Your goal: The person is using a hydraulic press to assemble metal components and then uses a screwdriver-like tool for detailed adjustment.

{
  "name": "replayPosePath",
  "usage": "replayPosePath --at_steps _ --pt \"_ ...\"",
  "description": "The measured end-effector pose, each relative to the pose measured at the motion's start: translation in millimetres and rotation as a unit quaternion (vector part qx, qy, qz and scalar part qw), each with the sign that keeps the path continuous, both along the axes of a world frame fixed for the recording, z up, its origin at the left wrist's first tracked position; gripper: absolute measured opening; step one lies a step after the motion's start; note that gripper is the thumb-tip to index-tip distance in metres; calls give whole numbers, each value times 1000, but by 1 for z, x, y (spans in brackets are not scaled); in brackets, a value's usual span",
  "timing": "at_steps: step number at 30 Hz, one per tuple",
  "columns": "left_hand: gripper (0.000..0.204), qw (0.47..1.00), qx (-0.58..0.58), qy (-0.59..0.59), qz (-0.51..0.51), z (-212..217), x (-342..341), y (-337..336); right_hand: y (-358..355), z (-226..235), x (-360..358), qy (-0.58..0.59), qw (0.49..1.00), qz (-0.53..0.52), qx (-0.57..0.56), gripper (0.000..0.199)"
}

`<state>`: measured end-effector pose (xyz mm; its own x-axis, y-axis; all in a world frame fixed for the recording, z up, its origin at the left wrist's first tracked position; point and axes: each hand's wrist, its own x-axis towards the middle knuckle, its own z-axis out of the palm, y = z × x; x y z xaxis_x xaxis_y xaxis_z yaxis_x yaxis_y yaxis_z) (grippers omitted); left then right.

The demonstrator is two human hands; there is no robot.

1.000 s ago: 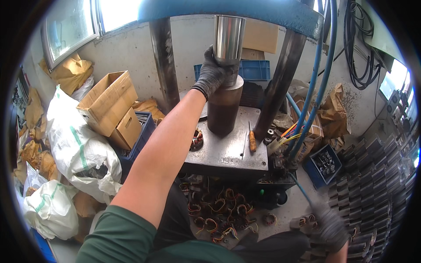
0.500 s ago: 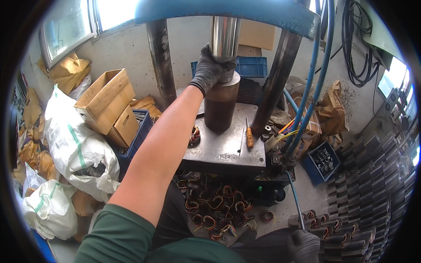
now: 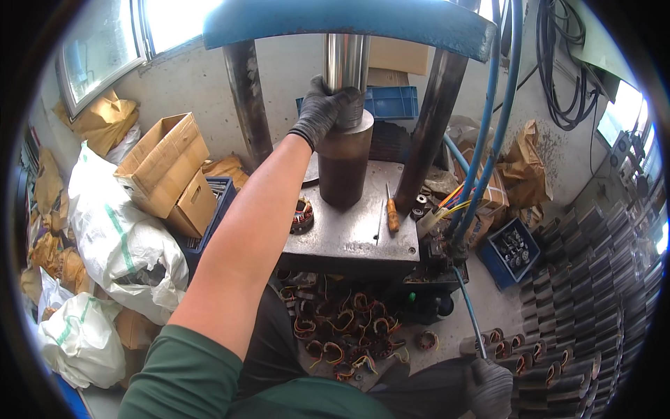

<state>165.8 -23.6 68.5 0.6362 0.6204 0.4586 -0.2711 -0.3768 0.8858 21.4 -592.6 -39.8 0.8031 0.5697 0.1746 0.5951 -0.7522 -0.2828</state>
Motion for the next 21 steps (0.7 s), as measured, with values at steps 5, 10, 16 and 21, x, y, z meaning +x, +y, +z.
replayPosePath --at_steps 5,10,16,21 --pt "76 1000 0 6 4 -5 5 7 4 4 1 4 1000 -6 -3 13" --pt "79 1000 8 -20 3 -2 1 0 7 8 -1 9 1000 -14 -14 13" --pt "86 999 -33 28 -12 14 -12 -12 2 3 1 3 1000 -12 6 13" --pt "85 1000 -15 7 -16 6 -8 -6 0 5 3 21 1000 5 -3 13"
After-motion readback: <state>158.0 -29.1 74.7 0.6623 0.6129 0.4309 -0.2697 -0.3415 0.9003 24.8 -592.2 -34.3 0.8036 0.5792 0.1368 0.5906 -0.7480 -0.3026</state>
